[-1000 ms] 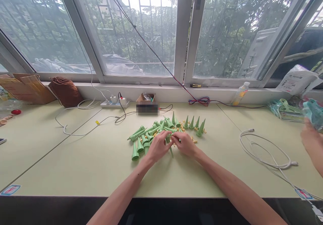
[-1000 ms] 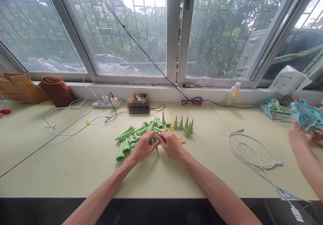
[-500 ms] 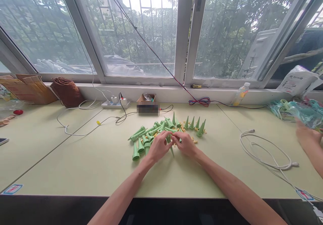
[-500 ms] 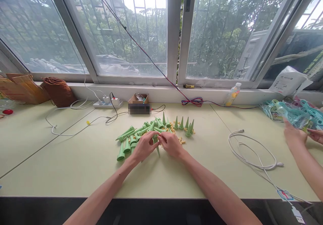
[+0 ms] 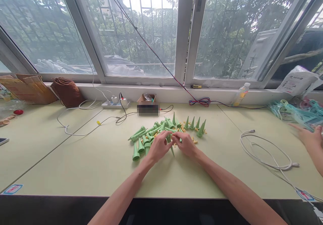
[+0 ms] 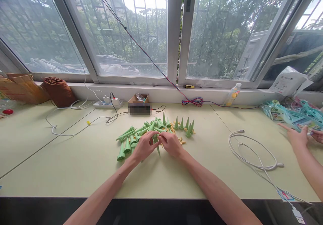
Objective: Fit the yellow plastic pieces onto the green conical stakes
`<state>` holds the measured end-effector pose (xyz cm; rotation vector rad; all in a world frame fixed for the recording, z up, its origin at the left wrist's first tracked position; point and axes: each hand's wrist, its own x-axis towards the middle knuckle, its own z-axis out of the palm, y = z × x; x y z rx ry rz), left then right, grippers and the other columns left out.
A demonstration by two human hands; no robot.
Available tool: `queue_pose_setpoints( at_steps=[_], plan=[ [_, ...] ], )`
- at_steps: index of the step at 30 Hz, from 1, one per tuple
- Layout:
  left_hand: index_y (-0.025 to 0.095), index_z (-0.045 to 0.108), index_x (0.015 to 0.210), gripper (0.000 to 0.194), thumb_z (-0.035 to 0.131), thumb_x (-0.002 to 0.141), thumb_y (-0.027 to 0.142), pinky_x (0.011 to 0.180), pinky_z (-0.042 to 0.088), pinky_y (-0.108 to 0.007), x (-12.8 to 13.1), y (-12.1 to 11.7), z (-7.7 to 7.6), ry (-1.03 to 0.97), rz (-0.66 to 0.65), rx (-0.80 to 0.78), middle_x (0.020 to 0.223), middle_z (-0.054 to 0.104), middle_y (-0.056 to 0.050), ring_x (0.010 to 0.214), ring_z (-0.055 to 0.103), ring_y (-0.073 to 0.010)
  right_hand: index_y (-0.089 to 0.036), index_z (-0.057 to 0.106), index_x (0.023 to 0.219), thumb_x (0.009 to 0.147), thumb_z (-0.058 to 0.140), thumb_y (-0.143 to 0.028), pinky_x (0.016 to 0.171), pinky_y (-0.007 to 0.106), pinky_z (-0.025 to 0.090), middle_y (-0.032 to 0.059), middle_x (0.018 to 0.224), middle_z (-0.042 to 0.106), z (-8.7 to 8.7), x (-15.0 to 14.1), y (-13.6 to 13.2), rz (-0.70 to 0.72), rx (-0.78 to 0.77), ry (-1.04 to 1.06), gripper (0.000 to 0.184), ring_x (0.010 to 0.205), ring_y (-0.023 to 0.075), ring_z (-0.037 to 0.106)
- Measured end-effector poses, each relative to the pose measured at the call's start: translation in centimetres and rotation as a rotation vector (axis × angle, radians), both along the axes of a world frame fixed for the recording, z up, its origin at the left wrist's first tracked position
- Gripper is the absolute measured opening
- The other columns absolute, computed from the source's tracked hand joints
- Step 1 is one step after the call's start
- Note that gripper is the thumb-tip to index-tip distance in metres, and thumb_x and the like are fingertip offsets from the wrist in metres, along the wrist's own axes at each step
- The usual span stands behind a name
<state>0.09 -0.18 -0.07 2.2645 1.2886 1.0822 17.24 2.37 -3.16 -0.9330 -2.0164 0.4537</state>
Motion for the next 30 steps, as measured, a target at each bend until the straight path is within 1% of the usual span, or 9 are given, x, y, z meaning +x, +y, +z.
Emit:
queue_pose_setpoints(
  at_steps=[4,8,11,18,21,25,30],
  plan=[
    [0.021,0.064,0.107,0.021,0.058,0.091,0.033,0.063,0.049,-0.028,-0.01,0.01,0.02,-0.004,0.006,0.0,0.1,0.066,-0.006,0.055,0.053,-0.0091,-0.02,0.064,0.092,0.099,0.047,-0.029,0.059,0.025,0.041,0.0012,0.07,0.064,0.24,-0.01,-0.22,-0.008,-0.012,0.012,0.02,0.06,0.0143,0.055],
    [0.021,0.064,0.107,0.02,0.059,0.089,0.027,0.061,0.048,-0.026,0.0,-0.02,0.09,-0.009,0.017,-0.01,0.1,0.065,-0.004,0.055,0.053,-0.0088,-0.02,0.063,0.096,0.097,0.05,-0.029,0.058,0.026,0.042,0.0004,0.066,0.062,0.54,-0.02,-0.46,-0.001,-0.007,0.026,0.016,0.057,0.015,0.056],
    [0.021,0.064,0.106,0.019,0.059,0.088,0.025,0.062,0.048,-0.026,0.02,-0.07,0.15,-0.008,0.013,-0.008,0.1,0.065,-0.004,0.056,0.053,-0.0089,-0.019,0.061,0.094,0.097,0.049,-0.029,0.058,0.025,0.041,0.0004,0.066,0.062,0.6,-0.02,-0.48,0.007,-0.004,0.031,0.016,0.057,0.0148,0.055],
    [0.02,0.062,0.105,0.018,0.058,0.09,0.029,0.063,0.048,-0.027,0.03,-0.07,0.13,0.0,0.016,-0.009,0.099,0.064,-0.004,0.055,0.053,-0.0089,-0.019,0.06,0.085,0.099,0.045,-0.03,0.058,0.024,0.039,0.0003,0.069,0.062,0.56,0.02,-0.3,0.012,-0.016,0.014,0.023,0.058,0.0132,0.053],
    [0.02,0.062,0.105,0.017,0.059,0.089,0.026,0.063,0.048,-0.027,0.06,-0.04,0.06,-0.001,0.013,-0.007,0.098,0.064,-0.004,0.055,0.053,-0.0087,-0.019,0.061,0.083,0.099,0.046,-0.029,0.058,0.025,0.039,-0.0001,0.066,0.06,0.48,0.0,-0.28,0.007,-0.003,0.002,0.024,0.058,0.0132,0.051],
    [0.02,0.062,0.104,0.019,0.062,0.086,0.02,0.064,0.047,-0.027,0.11,-0.08,0.07,-0.002,0.008,-0.016,0.099,0.063,-0.003,0.056,0.053,-0.0086,-0.019,0.062,0.085,0.098,0.048,-0.028,0.06,0.025,0.04,0.0004,0.067,0.06,0.46,-0.03,-0.32,0.005,0.02,-0.005,0.021,0.059,0.0139,0.052],
    [0.021,0.062,0.104,0.02,0.062,0.085,0.018,0.064,0.047,-0.026,0.09,-0.11,0.06,0.001,0.003,-0.021,0.099,0.063,-0.002,0.057,0.053,-0.0086,-0.019,0.061,0.084,0.097,0.047,-0.026,0.059,0.025,0.039,0.0006,0.067,0.059,0.55,-0.01,-0.42,0.003,0.027,-0.011,0.021,0.059,0.0138,0.051]
  ],
)
